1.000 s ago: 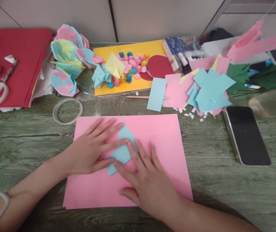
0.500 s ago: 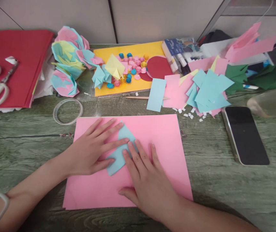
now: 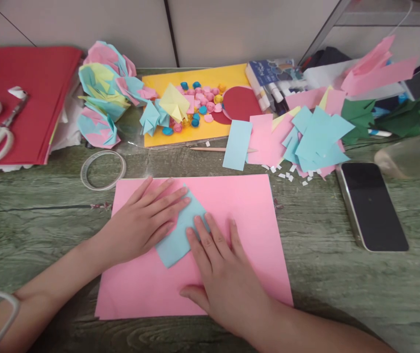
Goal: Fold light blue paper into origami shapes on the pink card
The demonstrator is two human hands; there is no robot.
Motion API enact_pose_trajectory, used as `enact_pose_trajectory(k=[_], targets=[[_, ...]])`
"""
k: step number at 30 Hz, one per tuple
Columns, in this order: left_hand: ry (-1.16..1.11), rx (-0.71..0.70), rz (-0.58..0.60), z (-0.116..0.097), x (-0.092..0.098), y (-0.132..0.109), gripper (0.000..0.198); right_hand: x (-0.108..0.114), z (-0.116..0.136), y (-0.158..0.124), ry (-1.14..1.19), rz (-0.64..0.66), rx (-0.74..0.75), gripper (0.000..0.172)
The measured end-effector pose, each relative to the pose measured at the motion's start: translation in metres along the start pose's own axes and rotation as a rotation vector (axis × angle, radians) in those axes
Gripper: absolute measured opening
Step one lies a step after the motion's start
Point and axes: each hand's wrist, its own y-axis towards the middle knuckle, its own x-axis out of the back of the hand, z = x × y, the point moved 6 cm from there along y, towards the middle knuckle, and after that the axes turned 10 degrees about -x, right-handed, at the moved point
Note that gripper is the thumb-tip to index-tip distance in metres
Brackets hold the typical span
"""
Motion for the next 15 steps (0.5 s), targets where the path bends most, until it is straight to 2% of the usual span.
enact_pose_trajectory(k=[15], targets=[[-0.007, 0.027, 0.011, -0.0022, 0.0017, 0.0006, 0.042, -0.0003, 0.0013, 0.0007, -0.004, -0.003, -0.013, 0.077]])
